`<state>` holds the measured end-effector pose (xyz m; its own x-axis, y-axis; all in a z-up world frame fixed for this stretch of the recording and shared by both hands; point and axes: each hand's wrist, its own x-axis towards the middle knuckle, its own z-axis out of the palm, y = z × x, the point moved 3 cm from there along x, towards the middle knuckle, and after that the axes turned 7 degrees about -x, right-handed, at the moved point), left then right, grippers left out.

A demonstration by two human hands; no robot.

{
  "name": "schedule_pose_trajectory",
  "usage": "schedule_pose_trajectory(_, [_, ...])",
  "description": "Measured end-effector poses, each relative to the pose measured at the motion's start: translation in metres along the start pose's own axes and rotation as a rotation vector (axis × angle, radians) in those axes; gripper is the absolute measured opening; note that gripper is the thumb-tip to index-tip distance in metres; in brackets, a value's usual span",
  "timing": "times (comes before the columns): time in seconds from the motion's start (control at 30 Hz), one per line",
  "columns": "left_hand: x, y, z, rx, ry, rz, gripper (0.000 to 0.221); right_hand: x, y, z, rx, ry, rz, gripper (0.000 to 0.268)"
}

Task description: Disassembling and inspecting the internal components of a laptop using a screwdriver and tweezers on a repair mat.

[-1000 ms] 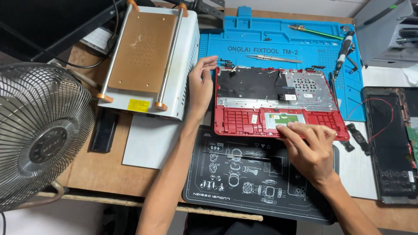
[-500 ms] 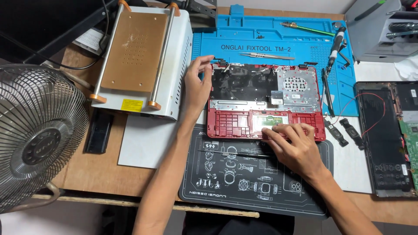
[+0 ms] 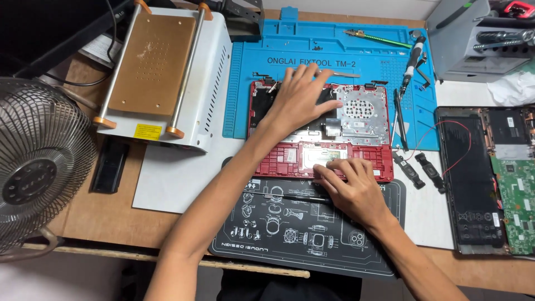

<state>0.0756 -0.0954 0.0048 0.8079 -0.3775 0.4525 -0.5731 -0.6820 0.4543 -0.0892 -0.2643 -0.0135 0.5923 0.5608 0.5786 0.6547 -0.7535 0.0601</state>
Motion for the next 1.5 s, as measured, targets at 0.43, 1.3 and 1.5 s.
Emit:
schedule_pose_trajectory(0.43, [0.049, -0.026, 0.073, 0.177, 0.021, 0.142, 0.015, -0.002, 0.004, 0.002, 0.032, -0.01, 0.019, 0.024])
schedule_pose_trajectory(1.3, [0.052, -0.019, 0.046, -0.551, 0.105, -0.237, 0.01, 0.004, 0.002, -0.001, 0.085, 0.02, 0.039, 0.022])
schedule_pose_trajectory(1.5, [0.051, -0.038, 0.07, -0.522, 0.076, -0.122, 0.013, 0.004, 0.005, -0.003, 0.102, -0.01, 0.032, 0.024])
